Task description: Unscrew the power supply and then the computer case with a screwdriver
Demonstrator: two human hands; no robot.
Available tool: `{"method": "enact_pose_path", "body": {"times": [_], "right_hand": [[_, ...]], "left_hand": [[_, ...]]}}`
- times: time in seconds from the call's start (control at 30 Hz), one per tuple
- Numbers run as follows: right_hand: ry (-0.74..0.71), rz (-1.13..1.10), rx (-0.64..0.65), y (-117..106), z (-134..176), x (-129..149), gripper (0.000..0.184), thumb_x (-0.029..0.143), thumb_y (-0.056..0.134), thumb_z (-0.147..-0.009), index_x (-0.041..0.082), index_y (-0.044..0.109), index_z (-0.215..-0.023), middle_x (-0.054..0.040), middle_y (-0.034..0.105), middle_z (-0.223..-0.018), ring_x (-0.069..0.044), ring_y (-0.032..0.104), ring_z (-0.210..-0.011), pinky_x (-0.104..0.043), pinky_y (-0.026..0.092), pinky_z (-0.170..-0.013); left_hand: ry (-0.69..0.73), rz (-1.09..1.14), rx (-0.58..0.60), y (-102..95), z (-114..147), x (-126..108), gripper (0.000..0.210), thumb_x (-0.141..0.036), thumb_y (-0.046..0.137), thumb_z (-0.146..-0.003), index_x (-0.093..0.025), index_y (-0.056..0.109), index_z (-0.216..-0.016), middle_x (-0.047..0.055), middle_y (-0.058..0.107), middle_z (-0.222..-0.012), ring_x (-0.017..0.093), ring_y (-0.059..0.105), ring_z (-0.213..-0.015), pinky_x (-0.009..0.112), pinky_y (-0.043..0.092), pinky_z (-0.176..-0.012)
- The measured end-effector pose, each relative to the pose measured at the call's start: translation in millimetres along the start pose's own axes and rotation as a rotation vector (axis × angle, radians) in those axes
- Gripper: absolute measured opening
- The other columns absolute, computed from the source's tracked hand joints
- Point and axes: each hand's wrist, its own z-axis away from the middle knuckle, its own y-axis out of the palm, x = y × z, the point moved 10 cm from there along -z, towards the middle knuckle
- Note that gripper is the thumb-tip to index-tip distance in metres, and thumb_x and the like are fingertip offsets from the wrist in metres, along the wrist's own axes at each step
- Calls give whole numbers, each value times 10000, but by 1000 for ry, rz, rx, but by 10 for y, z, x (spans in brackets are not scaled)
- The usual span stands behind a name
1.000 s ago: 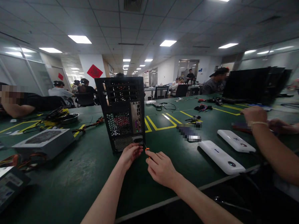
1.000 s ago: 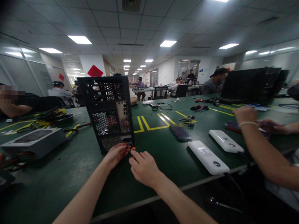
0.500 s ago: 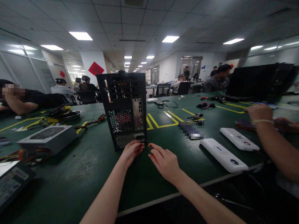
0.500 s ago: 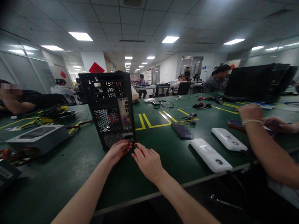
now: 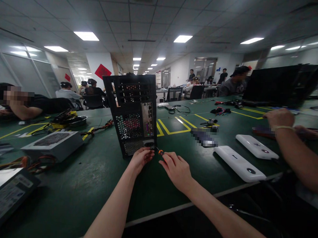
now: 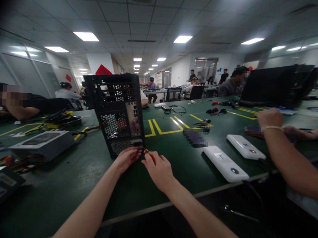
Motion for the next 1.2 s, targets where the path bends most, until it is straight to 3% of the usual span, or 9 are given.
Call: {"method": "enact_pose_path", "body": {"times": [0.13, 0.27, 0.47, 0.77, 0.97, 1.2], "right_hand": [[55, 8, 25, -12, -13, -41, 165, 225, 430, -818, 151, 495, -951, -80, 547, -929, -145, 534, -754, -264, 402, -638], [-22, 7, 24, 4, -2, 51, 195, 148, 414, -795, 146, 493, -973, -112, 511, -1048, -170, 527, -839, -293, 404, -696], [-43, 18, 38, 47, 6, 52, 198, 131, 397, -816, 170, 504, -977, -81, 550, -1006, -146, 537, -796, -268, 391, -664], [-85, -9, 58, -30, -44, 133, 211, 175, 416, -798, 160, 516, -984, -106, 531, -1073, -177, 520, -828, -323, 381, -708], [-126, -54, 8, -32, -19, 158, 211, 156, 406, -801, 133, 505, -986, -102, 564, -1038, -162, 534, -813, -309, 378, -692], [-132, -89, 89, 36, -8, 188, 201, 163, 430, -775, 141, 502, -962, -122, 523, -1065, -194, 519, -881, -328, 389, -721]], "left_hand": [[9, 3, 19, 24, 11, -9, 151, -83, 529, -700, -105, 538, -849, 93, 636, -757, 104, 597, -611, 200, 463, -561], [-9, 11, -9, 12, 17, 5, 158, -77, 535, -696, -108, 529, -850, 88, 636, -736, 107, 598, -607, 208, 469, -566], [-6, 17, 9, 12, 3, 11, 170, -82, 542, -694, -107, 533, -862, 89, 637, -742, 106, 600, -607, 203, 470, -562], [-11, 10, 2, 11, -1, 11, 173, -99, 556, -690, -114, 526, -860, 86, 637, -750, 111, 605, -625, 209, 473, -571], [-5, -2, 9, 30, 18, -10, 147, -96, 542, -698, -112, 521, -842, 83, 635, -729, 103, 600, -602, 200, 467, -564], [-5, 28, 10, 7, 6, 19, 185, -78, 541, -690, -109, 525, -871, 85, 638, -746, 107, 603, -630, 202, 468, -589]]}}
